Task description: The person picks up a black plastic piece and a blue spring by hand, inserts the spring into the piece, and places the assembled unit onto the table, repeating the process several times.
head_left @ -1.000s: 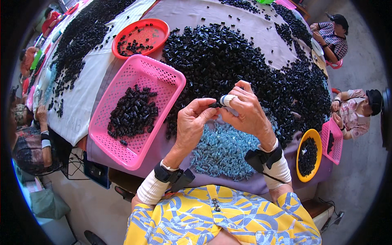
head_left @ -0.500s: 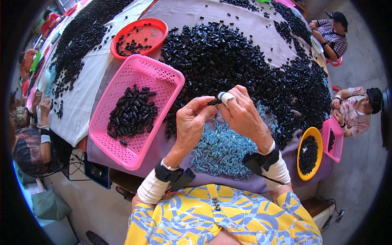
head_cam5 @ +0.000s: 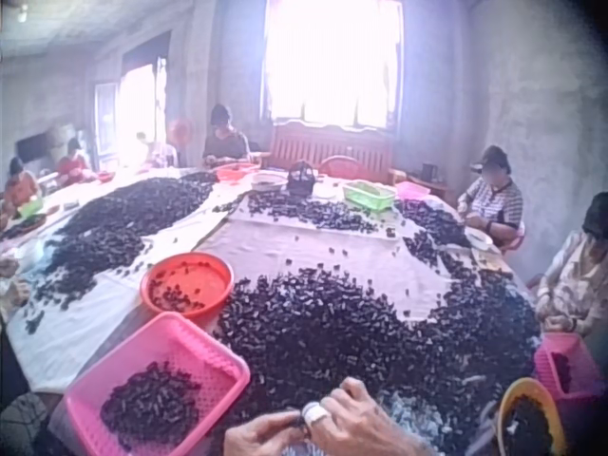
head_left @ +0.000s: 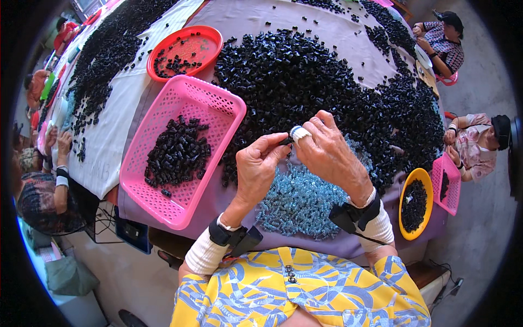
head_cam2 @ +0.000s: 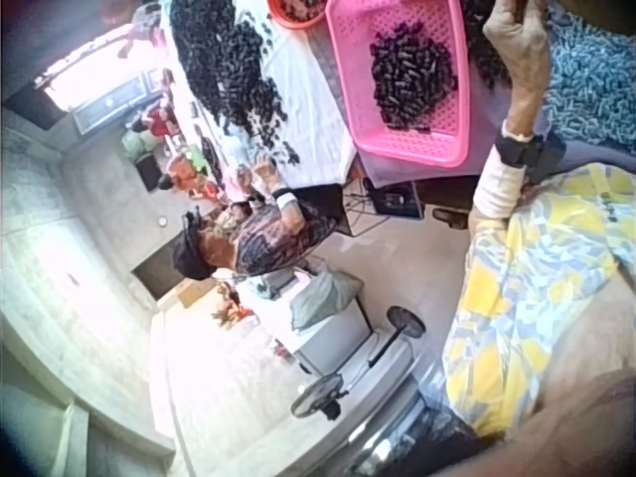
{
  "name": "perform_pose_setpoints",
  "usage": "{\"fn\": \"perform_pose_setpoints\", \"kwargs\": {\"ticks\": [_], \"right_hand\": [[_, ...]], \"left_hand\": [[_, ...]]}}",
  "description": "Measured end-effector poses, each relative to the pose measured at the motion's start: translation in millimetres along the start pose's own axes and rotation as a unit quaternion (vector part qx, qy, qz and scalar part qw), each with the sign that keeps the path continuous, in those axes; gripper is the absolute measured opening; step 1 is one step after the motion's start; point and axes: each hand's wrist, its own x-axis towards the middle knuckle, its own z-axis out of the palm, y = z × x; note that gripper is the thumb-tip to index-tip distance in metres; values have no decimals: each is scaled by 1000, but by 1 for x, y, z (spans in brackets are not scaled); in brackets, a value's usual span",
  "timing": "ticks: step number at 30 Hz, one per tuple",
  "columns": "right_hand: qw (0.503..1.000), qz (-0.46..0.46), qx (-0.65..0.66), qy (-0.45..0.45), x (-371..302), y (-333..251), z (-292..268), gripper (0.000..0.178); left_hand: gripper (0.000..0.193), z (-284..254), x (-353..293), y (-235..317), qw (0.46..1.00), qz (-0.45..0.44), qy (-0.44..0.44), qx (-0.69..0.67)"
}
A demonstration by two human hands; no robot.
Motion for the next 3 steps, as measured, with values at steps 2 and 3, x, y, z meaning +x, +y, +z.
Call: {"fn": "perform_pose_setpoints", "kwargs": {"ticks": [2,3], "right_hand": [[1000,3,14,0,-1,1,1,13],[1000,6,29,-2,-3,1,2,15]], "left_hand": [[23,0,-1,-3,1000,28,2,-3],[24,0,-1,-4,1000,23,0,-9]]}}
